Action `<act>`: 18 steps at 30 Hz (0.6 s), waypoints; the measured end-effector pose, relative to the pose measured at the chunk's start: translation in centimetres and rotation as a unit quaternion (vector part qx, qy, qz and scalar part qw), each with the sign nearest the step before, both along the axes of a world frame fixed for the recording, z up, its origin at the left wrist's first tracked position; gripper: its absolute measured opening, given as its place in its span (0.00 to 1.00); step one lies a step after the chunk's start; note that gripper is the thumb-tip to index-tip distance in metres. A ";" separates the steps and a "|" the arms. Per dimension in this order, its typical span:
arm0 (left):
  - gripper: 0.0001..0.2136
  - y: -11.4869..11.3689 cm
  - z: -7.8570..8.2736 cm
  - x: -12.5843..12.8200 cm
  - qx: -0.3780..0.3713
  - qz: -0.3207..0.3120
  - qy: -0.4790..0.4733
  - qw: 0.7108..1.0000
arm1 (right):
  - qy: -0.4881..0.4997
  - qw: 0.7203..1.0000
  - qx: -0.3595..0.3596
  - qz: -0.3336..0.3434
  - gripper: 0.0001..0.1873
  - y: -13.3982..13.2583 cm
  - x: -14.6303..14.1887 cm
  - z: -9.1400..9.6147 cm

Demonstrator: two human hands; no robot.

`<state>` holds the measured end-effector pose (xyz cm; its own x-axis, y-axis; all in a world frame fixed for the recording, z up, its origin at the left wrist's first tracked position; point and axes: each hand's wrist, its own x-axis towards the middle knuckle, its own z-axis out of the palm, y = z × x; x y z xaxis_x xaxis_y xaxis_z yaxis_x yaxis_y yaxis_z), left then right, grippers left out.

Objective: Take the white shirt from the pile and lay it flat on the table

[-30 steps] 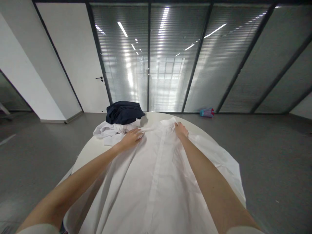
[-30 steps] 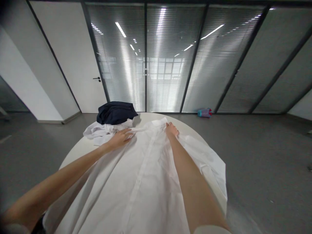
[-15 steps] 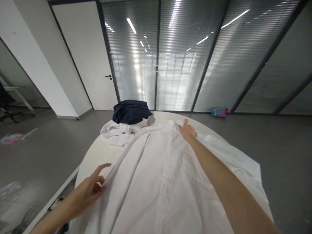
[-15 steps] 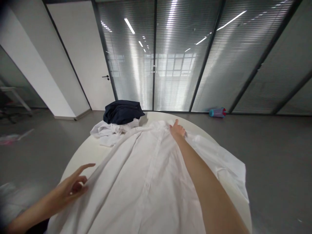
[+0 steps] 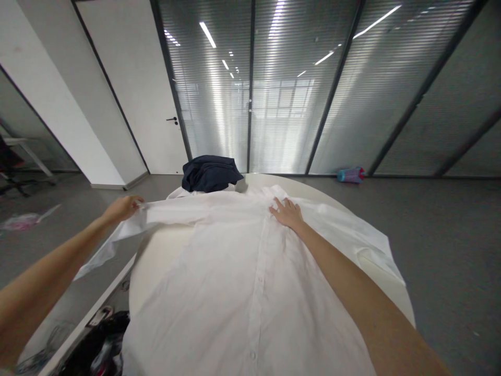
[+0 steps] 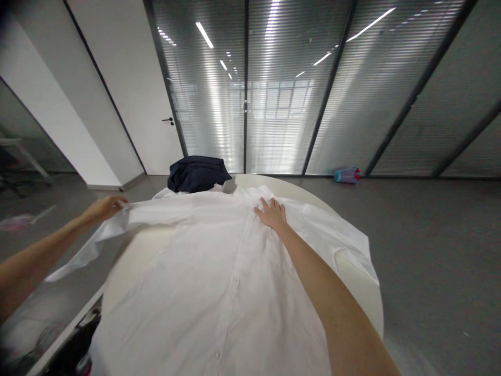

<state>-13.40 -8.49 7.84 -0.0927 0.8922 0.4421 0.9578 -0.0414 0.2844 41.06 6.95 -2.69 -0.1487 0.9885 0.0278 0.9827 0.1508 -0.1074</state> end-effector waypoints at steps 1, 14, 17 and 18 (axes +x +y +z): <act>0.11 0.4 -1.2 0.8 0.019 0.025 0.013 0.999 | -0.001 1.000 0.004 0.001 0.37 0.0 -0.1 0.1; 0.28 1.4 -9.0 27.1 -0.115 -0.331 0.125 0.928 | 0.024 0.999 -0.029 -0.021 0.42 0.4 1.3 0.2; 0.32 0.3 -10.3 29.8 -0.165 -0.276 0.128 0.938 | 0.016 0.999 -0.039 -0.022 0.43 1.2 1.8 0.5; 0.33 0.4 -10.2 30.2 -0.165 -0.268 0.129 0.940 | 0.015 0.999 -0.041 -0.022 0.43 1.4 1.9 0.5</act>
<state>16.84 -8.14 -2.37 0.4815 0.8728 0.0797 0.8635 -0.4880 0.1273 42.98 8.36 -2.14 -0.1047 0.9933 -0.0494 0.9843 0.0964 -0.1477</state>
